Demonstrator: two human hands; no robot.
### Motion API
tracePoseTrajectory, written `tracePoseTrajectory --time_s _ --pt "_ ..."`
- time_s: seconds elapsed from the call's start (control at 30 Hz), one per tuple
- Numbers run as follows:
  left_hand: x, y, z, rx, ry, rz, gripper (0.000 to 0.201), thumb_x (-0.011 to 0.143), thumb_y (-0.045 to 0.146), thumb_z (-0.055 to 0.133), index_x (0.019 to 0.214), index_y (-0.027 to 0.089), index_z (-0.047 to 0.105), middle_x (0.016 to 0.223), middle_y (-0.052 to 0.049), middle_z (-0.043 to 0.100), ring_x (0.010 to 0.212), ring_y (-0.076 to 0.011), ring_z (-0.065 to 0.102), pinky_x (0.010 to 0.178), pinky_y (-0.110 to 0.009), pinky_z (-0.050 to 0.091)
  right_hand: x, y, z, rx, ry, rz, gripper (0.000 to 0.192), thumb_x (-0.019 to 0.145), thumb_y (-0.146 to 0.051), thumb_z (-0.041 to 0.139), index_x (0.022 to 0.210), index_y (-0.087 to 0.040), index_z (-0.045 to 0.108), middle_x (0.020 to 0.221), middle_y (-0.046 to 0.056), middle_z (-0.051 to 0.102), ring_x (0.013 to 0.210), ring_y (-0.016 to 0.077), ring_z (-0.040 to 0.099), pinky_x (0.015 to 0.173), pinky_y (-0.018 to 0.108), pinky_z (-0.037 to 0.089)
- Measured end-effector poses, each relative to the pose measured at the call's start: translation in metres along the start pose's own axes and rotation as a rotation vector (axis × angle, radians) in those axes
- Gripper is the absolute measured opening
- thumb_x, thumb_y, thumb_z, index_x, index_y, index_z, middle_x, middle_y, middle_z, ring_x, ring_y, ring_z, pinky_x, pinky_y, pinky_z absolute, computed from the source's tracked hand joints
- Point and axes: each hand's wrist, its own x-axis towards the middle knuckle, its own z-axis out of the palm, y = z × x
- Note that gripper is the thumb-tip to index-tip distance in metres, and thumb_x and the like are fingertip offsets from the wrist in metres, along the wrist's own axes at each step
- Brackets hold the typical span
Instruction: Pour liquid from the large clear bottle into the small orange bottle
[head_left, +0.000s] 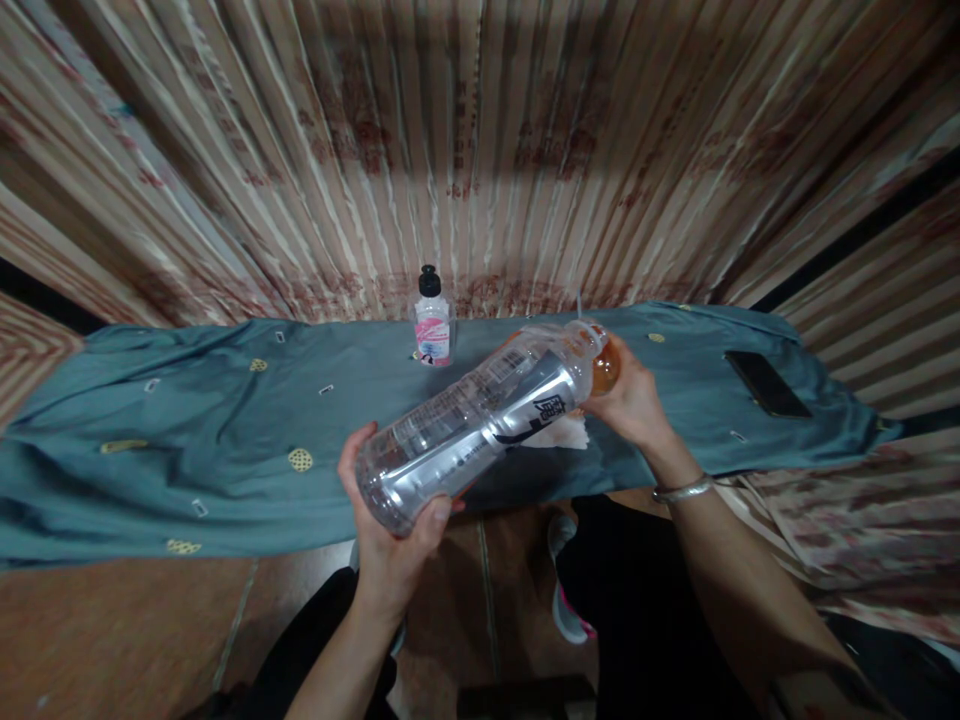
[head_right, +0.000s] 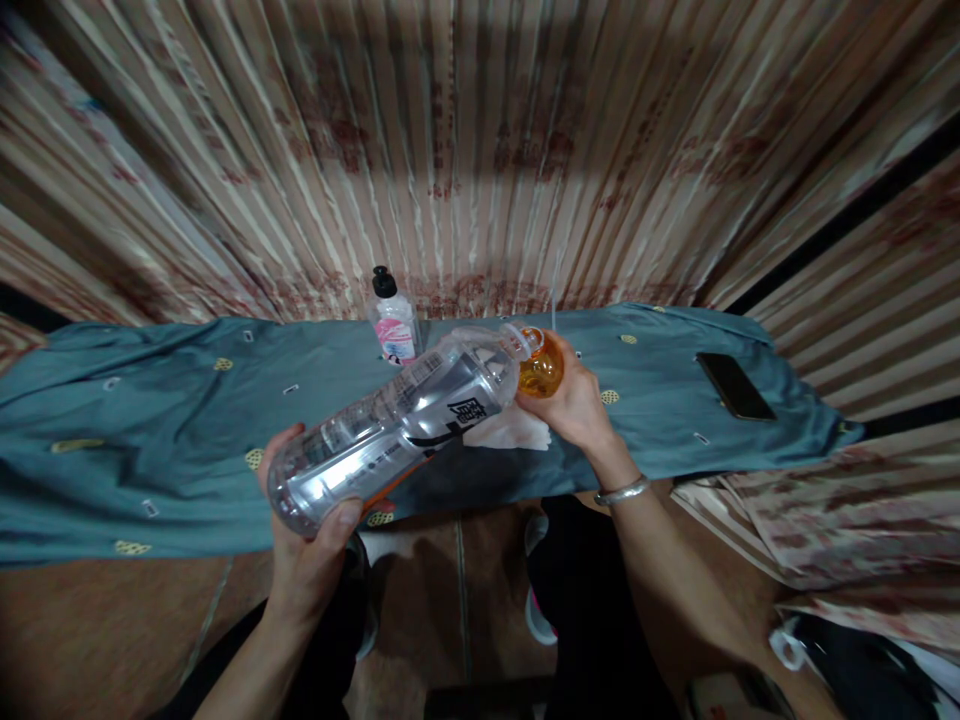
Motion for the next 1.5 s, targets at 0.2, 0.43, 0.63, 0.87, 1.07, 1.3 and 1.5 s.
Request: tracePoseTrajectory --time_s 0.2,0.43,0.63,0.87,1.07,1.3,1.5 --pt "0.003 -0.006 -0.009 0.005 -0.089 0.023 0.087 0.073 0.034 0.089 0.143 0.028 0.037 0.122 -0.009 0.061 0.076 -0.0212 0.074 0.054 -0.035 0.068 0.000 -0.002 0.000 -0.005 0.004 0.012 0.090 0.058 -0.035 0.090 0.141 -0.023 0.056 0.134 0.012 0.075 0.128 0.0390 0.069 0.115 0.058 0.052" --pt "0.001 -0.004 -0.006 0.019 -0.078 0.016 0.087 0.074 0.037 0.088 0.143 0.028 0.036 0.123 -0.008 0.059 0.079 -0.0202 0.073 0.054 -0.034 0.068 0.001 0.001 0.001 0.033 -0.008 0.000 0.089 0.060 -0.036 0.090 0.141 -0.024 0.055 0.136 0.011 0.074 0.127 0.0375 0.070 0.114 0.056 0.053" --pt "-0.001 -0.002 -0.003 0.018 -0.044 -0.009 0.086 0.073 0.037 0.087 0.143 0.029 0.038 0.123 -0.008 0.059 0.080 -0.0209 0.072 0.056 -0.035 0.068 0.000 0.003 0.001 0.031 -0.008 -0.001 0.089 0.060 -0.036 0.090 0.141 -0.026 0.055 0.133 0.010 0.075 0.125 0.0377 0.071 0.111 0.056 0.055" --pt "0.003 -0.009 -0.012 0.036 -0.079 0.004 0.091 0.069 0.035 0.090 0.143 0.028 0.037 0.122 -0.008 0.061 0.080 -0.0217 0.073 0.054 -0.034 0.068 0.001 0.000 0.000 -0.015 -0.006 -0.003 0.090 0.060 -0.036 0.089 0.142 -0.024 0.055 0.134 0.012 0.074 0.129 0.0394 0.068 0.114 0.057 0.052" --pt "0.003 -0.007 -0.010 0.027 -0.111 0.034 0.085 0.075 0.034 0.087 0.142 0.031 0.035 0.122 -0.008 0.059 0.079 -0.0214 0.074 0.054 -0.034 0.069 0.001 0.003 0.001 0.021 -0.002 -0.015 0.089 0.059 -0.035 0.090 0.141 -0.024 0.055 0.137 0.011 0.073 0.132 0.0383 0.067 0.116 0.056 0.051" --pt "0.002 -0.009 -0.011 0.020 -0.132 0.041 0.085 0.077 0.029 0.086 0.144 0.031 0.035 0.126 -0.008 0.057 0.082 -0.0222 0.075 0.055 -0.036 0.069 0.001 0.002 0.000 0.019 0.001 0.001 0.089 0.059 -0.037 0.090 0.140 -0.024 0.056 0.135 0.011 0.074 0.128 0.0381 0.069 0.115 0.057 0.051" --pt "0.002 -0.010 -0.011 0.019 -0.113 0.028 0.087 0.074 0.032 0.088 0.143 0.031 0.036 0.126 -0.009 0.057 0.081 -0.0221 0.073 0.055 -0.036 0.069 0.001 0.001 0.000 0.012 -0.001 0.002 0.089 0.059 -0.038 0.089 0.141 -0.024 0.056 0.135 0.011 0.074 0.127 0.0386 0.069 0.114 0.057 0.052"
